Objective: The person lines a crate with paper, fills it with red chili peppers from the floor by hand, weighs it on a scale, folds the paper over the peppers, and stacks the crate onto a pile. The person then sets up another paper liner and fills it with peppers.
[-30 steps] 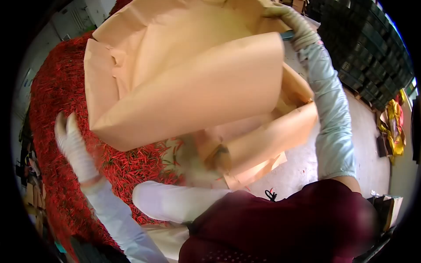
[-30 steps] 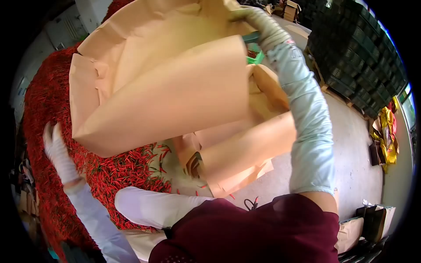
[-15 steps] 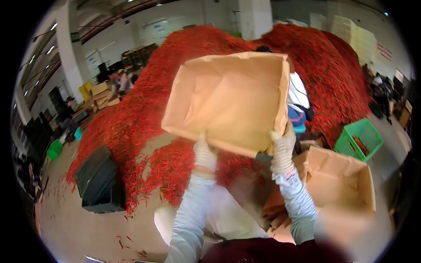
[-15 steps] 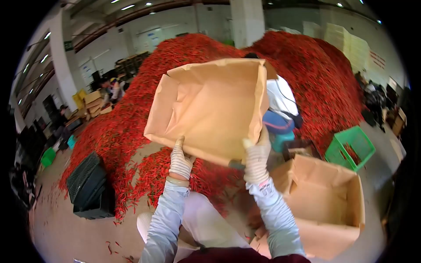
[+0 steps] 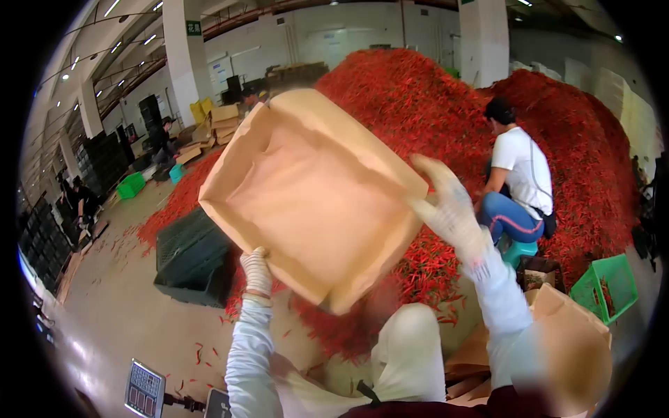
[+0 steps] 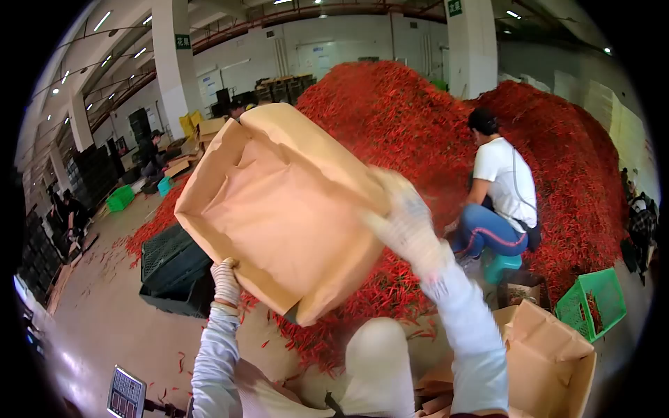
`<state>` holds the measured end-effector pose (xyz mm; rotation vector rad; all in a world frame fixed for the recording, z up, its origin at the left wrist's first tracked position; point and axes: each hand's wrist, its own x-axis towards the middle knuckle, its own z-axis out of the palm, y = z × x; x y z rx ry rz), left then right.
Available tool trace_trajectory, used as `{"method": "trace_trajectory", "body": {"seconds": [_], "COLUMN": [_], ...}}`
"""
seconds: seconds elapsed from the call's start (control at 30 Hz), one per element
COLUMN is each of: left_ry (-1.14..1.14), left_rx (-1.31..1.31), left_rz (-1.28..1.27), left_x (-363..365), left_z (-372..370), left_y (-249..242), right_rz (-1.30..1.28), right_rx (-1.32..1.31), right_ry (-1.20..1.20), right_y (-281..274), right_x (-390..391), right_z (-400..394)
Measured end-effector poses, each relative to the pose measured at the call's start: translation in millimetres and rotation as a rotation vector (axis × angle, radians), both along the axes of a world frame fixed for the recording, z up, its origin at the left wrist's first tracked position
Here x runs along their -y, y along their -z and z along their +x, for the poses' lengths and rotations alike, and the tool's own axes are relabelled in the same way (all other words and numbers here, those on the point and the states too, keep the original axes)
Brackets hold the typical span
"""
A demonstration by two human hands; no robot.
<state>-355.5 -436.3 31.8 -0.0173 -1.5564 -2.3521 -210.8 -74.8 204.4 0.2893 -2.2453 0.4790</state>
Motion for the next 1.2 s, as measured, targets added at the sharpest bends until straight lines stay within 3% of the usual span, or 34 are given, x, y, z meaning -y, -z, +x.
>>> {"method": "trace_trajectory", "body": {"seconds": [0.07,0.13,0.17,0.23,0.27,0.33,0.37,0.43,0.47,0.5,0.53,0.57,0.63,0.7,0.73,0.77,0.83,0.9,0.93,1.0,1.03,1.07,1.1,1.13,1.2], "left_ry": [-0.047,-0.057,-0.043,-0.030,-0.112,-0.313,-0.430,-0.431,-0.387,-0.424,-0.618,-0.522,-0.636,-0.518,-0.528,-0.546,-0.526,-0.513,-0.521,-0.353,-0.418,-0.310,-0.321,-0.204,-0.216], "left_rx": [0.033,0.062,0.068,0.119,0.136,0.197,0.234,0.181,0.221,0.299,0.240,0.284,0.259,0.295,0.326,0.412,0.510,0.807,0.590,0.849,0.855,0.905,0.865,0.796,0.759], "left_rz": [-0.057,-0.108,-0.144,-0.217,-0.248,-0.340,-0.406,-0.489,-0.624,-0.712,-0.765,-0.762,-0.920,-0.969,-0.978,-1.040,-1.110,-1.284,-1.093,-1.143,-0.974,-0.963,-0.670,-0.731,-0.555], "left_x": [28,56,69,103,124,155,169,251,276,246,282,265,261,267,277,289,302,260,270,286,253,276,246,252,248], "left_z": [8,17,21,25,26,37,41,45,53,79,82,100,122,134,137,140,139,128,122,119,105,92,77,65,35], "left_y": [10,21,26,37,45,40,31,40,18,-32,-28,-56,-81,-82,-71,-54,-12,16,64,126,145,178,173,200,258], "right_rz": [-0.024,-0.182,-0.199,-0.752,-0.774,-1.109,-1.156,-1.212,-1.219,-1.179,-1.135,-1.159,-1.121,-1.179,-1.215,-1.405,-1.331,-0.967,-0.849,-0.843,-0.831,-0.699,-0.710,-0.708,-0.850], "right_rx": [0.176,0.487,0.518,0.825,0.856,1.114,1.070,0.992,0.967,0.979,0.999,1.025,1.293,1.435,1.551,1.500,1.730,1.782,1.794,1.835,1.852,1.720,1.559,1.396,1.370], "right_ry": [-0.142,-0.219,-0.233,-0.642,-0.647,-0.931,-0.967,-0.943,-0.889,-0.937,-0.987,-0.990,-1.054,-1.091,-1.115,-1.210,-1.169,-1.034,-0.987,-0.760,-0.647,-0.627,-0.680,-0.723,-0.608], "right_y": [29,62,82,126,151,199,218,243,252,264,278,286,285,321,349,428,470,495,507,545,544,539,557,573,578], "right_x": [10,36,47,71,84,115,138,193,220,247,271,284,314,357,382,443,445,411,392,359,337,312,290,268,245], "right_z": [-75,-110,-123,-144,-156,-176,-183,-190,-194,-204,-209,-206,-191,-183,-177,-176,-149,-132,-127,-128,-131,-134,-148,-162,-188]}}
